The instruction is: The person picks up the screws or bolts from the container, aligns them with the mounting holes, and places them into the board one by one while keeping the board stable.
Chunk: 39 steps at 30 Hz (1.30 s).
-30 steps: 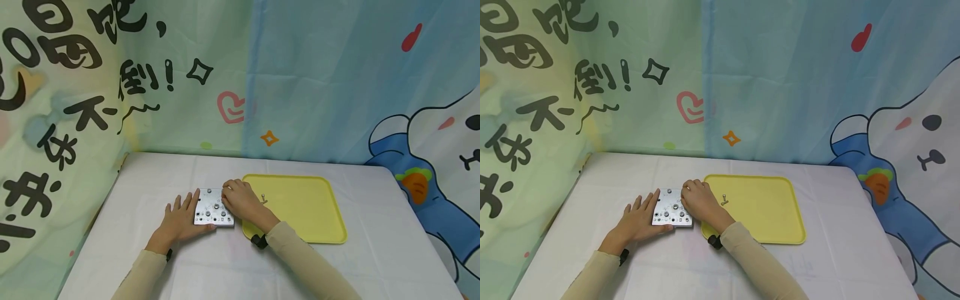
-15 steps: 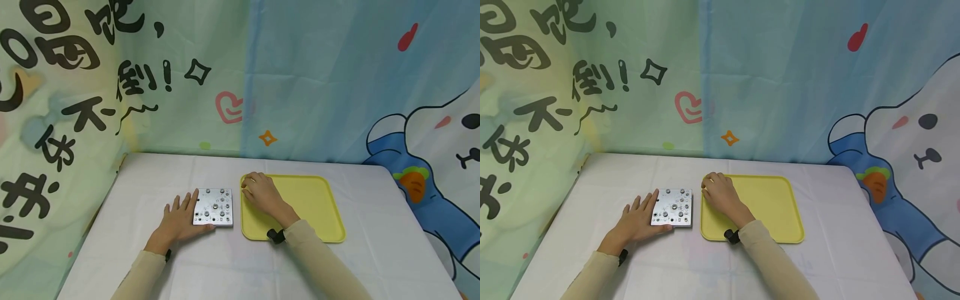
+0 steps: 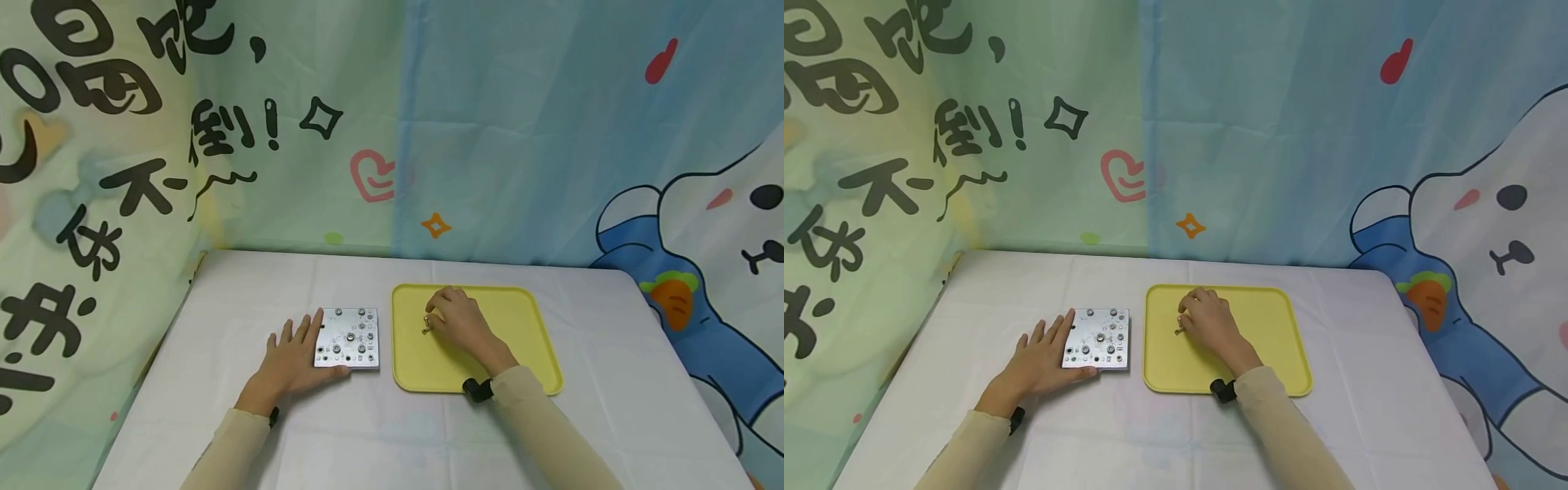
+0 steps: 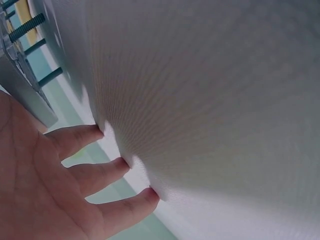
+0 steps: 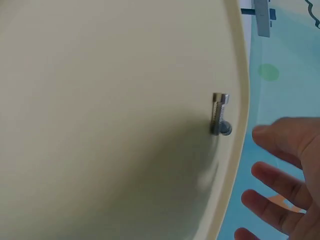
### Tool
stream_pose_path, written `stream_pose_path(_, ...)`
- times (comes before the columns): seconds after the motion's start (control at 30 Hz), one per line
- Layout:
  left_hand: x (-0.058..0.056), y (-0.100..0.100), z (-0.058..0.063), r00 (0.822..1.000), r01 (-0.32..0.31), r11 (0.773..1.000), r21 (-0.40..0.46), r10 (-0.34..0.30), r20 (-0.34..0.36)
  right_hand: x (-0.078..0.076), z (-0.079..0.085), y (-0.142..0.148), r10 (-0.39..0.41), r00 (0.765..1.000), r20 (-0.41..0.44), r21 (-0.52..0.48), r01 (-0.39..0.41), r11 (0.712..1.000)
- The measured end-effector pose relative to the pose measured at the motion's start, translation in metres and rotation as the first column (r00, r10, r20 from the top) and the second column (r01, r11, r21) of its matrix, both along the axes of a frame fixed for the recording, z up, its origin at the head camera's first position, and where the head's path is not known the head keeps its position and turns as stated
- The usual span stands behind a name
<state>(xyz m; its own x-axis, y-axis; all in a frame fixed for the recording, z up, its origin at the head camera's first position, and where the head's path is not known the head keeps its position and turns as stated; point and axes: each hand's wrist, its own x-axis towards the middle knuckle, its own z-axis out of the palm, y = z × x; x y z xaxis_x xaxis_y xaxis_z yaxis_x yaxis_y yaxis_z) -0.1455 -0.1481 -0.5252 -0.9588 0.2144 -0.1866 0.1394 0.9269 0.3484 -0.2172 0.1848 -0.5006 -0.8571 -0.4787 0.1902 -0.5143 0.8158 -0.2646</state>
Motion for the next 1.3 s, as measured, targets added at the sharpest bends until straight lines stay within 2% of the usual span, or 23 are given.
stream_pose_path(0.4, -0.001, -0.001, -0.002, 1.000, -0.001, 1.000, -0.004, 0.001, -0.004, 0.005, -0.006, 0.002, 0.083, 0.991, 0.107, 0.013, -0.085, 0.996)
stream_pose_path(0.77, -0.001, -0.001, -0.002, 1.000, 0.000, 1.000, 0.002, 0.000, -0.003, 0.005, -0.011, -0.003, 0.075, 0.994, 0.078, 0.080, -0.081, 0.993)
stream_pose_path(1.03, -0.001, -0.002, -0.003, 1.000, 0.005, 1.000, -0.007, -0.005, -0.003, 0.006, -0.007, -0.008, 0.047, 0.994, 0.094, 0.158, -0.061, 0.986)
stream_pose_path(1.3, 0.000, -0.002, -0.001, 1.000, 0.009, 1.000, -0.006, -0.009, -0.012, 0.006, -0.006, -0.008, 0.036, 0.997, 0.068, 0.130, -0.045, 0.991)
